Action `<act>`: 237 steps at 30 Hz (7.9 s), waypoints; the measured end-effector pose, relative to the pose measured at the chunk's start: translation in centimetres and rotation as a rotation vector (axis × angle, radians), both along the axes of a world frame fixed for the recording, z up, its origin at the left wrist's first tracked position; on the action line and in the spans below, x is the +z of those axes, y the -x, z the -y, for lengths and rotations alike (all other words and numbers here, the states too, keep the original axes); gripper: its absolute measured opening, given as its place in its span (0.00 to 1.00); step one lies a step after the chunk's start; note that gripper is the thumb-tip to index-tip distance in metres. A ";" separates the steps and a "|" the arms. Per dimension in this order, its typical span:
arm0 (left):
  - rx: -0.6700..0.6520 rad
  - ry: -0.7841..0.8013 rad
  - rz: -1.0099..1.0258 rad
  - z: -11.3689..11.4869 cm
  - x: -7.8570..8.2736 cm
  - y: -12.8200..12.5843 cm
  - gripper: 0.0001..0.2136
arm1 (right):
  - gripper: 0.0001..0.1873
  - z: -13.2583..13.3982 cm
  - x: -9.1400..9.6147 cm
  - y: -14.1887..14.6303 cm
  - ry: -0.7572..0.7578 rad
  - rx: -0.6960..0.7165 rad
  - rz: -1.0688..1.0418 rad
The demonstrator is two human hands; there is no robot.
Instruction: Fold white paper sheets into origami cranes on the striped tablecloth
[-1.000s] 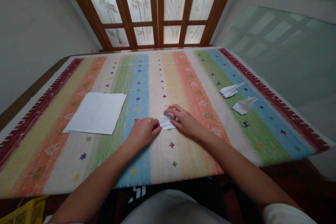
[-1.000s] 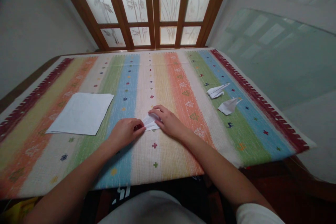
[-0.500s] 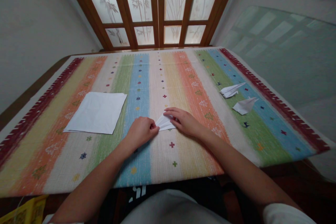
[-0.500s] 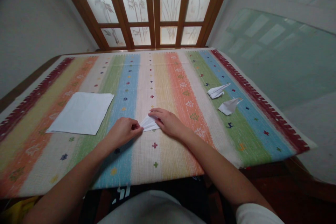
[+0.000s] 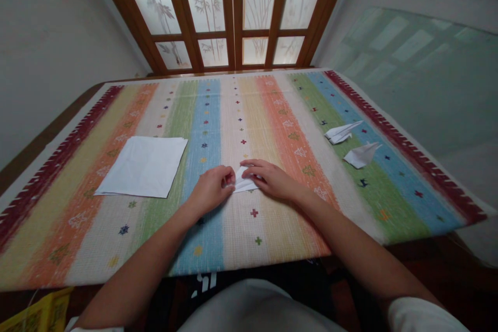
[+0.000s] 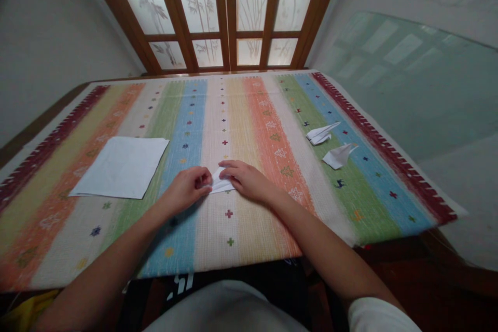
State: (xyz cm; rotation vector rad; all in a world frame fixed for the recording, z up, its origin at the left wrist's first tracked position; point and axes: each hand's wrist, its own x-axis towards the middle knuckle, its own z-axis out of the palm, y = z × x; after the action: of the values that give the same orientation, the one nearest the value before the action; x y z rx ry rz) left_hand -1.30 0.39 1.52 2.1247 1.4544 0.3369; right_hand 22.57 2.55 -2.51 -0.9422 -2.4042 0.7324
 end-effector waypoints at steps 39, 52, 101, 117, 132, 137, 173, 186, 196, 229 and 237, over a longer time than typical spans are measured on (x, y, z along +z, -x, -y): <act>0.029 -0.099 0.033 0.8 -1.4 -1.2 0.03 | 0.17 0.2 0.7 0.3 -0.004 -0.112 0.008; -0.057 -0.104 -0.113 0.7 -1.0 -0.9 0.08 | 0.10 -0.4 0.0 -0.2 -0.077 -0.059 0.046; -0.134 -0.007 -0.512 2.0 1.6 -1.1 0.14 | 0.09 -1.5 -0.5 -1.3 -0.017 -0.022 0.039; -0.009 -0.181 -0.138 1.1 -1.2 -1.3 0.07 | 0.10 -1.0 -0.2 -1.2 -0.006 -0.035 0.033; -0.022 -0.128 0.064 0.5 -2.1 -1.1 0.02 | 0.19 0.2 1.0 -0.7 0.013 -0.109 0.030; -0.014 -0.103 0.143 0.4 -2.1 -1.2 0.01 | 0.17 0.3 1.2 -0.8 0.099 -0.101 -0.062; -0.322 -0.102 0.112 -0.7 -1.7 0.4 0.05 | 0.06 1.2 1.9 -0.6 -0.126 0.009 0.164; -0.308 -0.074 0.082 -1.3 -1.3 1.7 0.08 | 0.01 1.2 1.6 -0.4 0.143 -0.183 0.040; -0.235 -0.071 -0.014 -1.8 -1.7 1.4 0.08 | 0.06 0.8 1.1 -0.1 0.135 -0.190 0.021; -0.269 -0.110 0.023 -1.0 -1.4 1.1 0.07 | 0.20 0.8 1.2 0.6 0.064 -0.216 0.052; -0.259 -0.028 -0.030 -1.8 -1.4 1.5 0.06 | 0.25 0.8 1.3 0.7 0.078 -0.229 0.043</act>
State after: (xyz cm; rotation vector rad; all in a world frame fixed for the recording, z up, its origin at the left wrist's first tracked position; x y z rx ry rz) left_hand -2.76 2.16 0.15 2.3159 1.1774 0.2294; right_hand 21.88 1.72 -1.24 -1.2516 -2.2670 0.7302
